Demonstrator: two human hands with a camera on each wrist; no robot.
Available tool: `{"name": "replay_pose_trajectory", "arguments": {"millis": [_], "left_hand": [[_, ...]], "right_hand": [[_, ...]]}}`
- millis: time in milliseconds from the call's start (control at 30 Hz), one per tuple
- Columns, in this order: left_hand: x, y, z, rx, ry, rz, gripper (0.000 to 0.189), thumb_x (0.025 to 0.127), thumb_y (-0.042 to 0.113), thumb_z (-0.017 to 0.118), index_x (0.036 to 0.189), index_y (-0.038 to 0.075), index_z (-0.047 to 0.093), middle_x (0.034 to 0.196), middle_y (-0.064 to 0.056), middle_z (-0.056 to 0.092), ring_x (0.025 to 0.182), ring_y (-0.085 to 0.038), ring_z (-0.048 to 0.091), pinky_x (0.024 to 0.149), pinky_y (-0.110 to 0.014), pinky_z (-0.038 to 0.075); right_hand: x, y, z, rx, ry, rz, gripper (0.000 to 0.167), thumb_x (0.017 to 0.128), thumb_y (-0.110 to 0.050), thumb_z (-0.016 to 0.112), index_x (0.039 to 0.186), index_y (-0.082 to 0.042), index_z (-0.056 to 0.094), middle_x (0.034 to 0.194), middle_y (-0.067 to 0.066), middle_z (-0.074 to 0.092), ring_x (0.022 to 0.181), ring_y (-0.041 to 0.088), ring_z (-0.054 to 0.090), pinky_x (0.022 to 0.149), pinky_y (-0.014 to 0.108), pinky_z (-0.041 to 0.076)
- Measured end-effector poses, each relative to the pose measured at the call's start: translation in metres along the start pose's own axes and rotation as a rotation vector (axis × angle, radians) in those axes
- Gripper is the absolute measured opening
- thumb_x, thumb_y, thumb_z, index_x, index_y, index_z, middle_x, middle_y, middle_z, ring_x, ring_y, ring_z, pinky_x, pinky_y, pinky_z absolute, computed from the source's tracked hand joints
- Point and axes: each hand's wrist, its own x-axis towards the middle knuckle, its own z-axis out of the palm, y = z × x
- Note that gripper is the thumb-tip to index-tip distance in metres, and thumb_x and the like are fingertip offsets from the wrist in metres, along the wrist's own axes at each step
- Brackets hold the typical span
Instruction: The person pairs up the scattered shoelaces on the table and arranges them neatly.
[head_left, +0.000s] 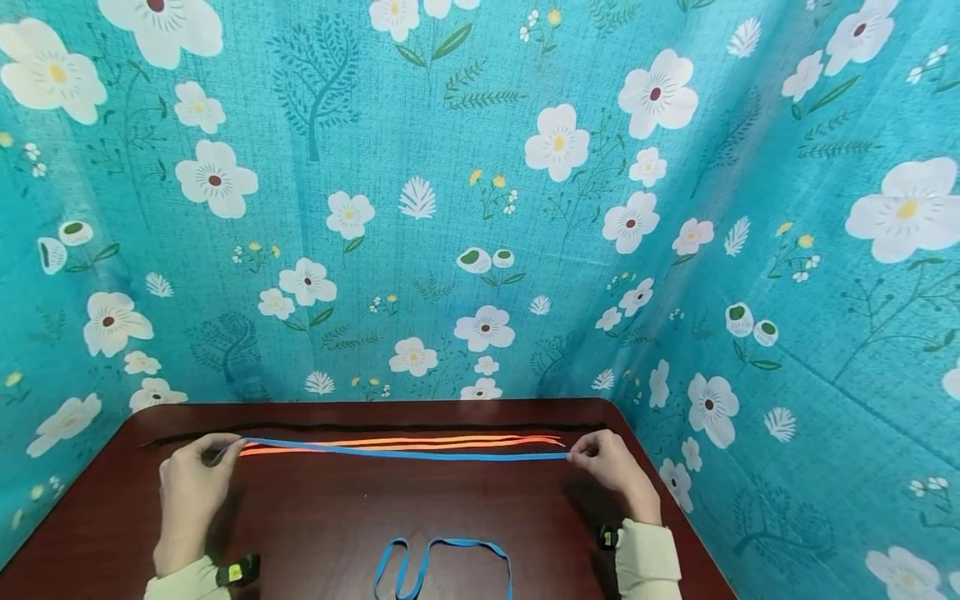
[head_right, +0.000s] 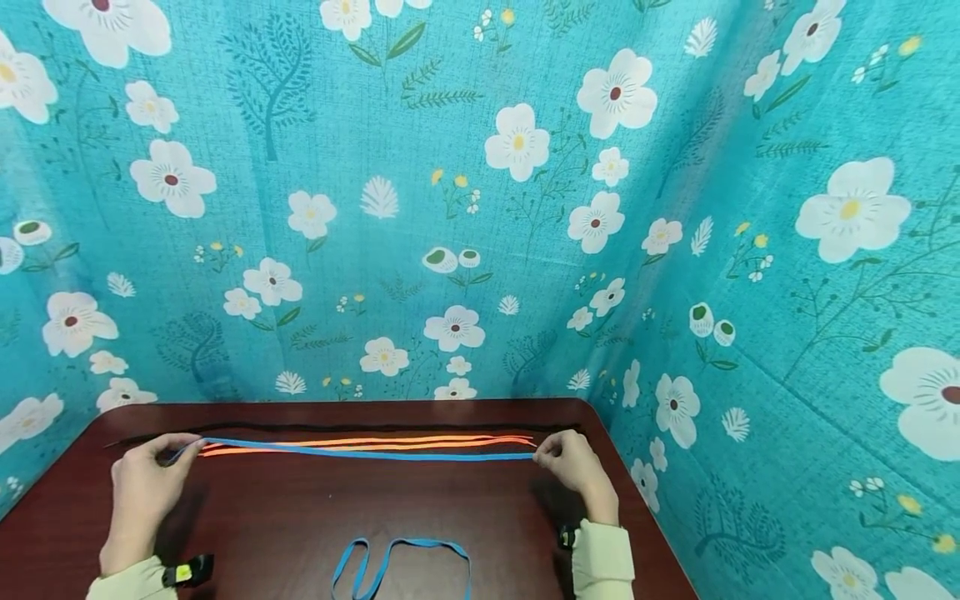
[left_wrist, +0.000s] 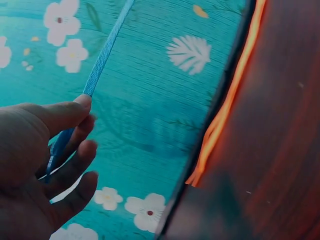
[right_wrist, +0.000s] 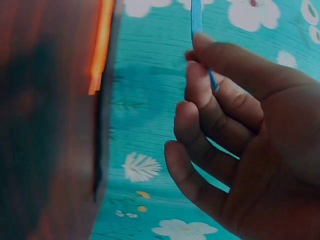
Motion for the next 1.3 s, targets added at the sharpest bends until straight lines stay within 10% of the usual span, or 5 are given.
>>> {"name": "replay_pose_trajectory", "arguments": {"millis": [267,567,900,1300], "left_hand": [[0.02,-0.026,0.003,0.074,-0.2,0.117,0.015,0.094,0.0,0.068,0.107,-0.004,0.075,0.097,-0.028,0.072,0.064,-0.024,0.055,0.057,-0.036,0.043],[0.036,-0.049,-0.007,0.15,-0.389,0.13,0.013,0.092,0.009,0.072,0.1,0.0,0.076,0.097,-0.024,0.074,0.074,-0.027,0.066,0.057,-0.043,0.048],[0.04,-0.065,-0.003,0.225,-0.508,0.117,0.012,0.089,0.002,0.071,0.099,-0.001,0.075,0.105,-0.031,0.07,0.09,-0.045,0.066,0.069,-0.06,0.051],[0.043,-0.071,0.011,0.235,-0.546,0.101,0.007,0.087,-0.001,0.074,0.093,-0.002,0.075,0.097,-0.028,0.071,0.082,-0.035,0.066,0.074,-0.06,0.052]], "right_hand": [[0.011,0.016,0.016,-0.065,-0.078,-0.064,0.013,0.089,-0.008,0.077,0.077,-0.009,0.073,0.071,-0.002,0.066,0.064,0.011,0.056,0.059,0.027,0.049],[0.022,0.021,0.029,-0.19,-0.092,-0.039,0.014,0.087,-0.004,0.077,0.076,-0.012,0.073,0.069,-0.005,0.064,0.064,0.013,0.055,0.061,0.033,0.05],[0.034,0.021,0.034,-0.269,-0.062,0.037,0.021,0.086,-0.007,0.08,0.069,-0.015,0.069,0.064,-0.005,0.059,0.062,0.015,0.052,0.059,0.035,0.046],[0.045,0.028,0.041,-0.31,-0.045,0.062,0.023,0.084,-0.004,0.079,0.065,-0.013,0.07,0.06,-0.003,0.059,0.058,0.015,0.053,0.055,0.035,0.046]]}}
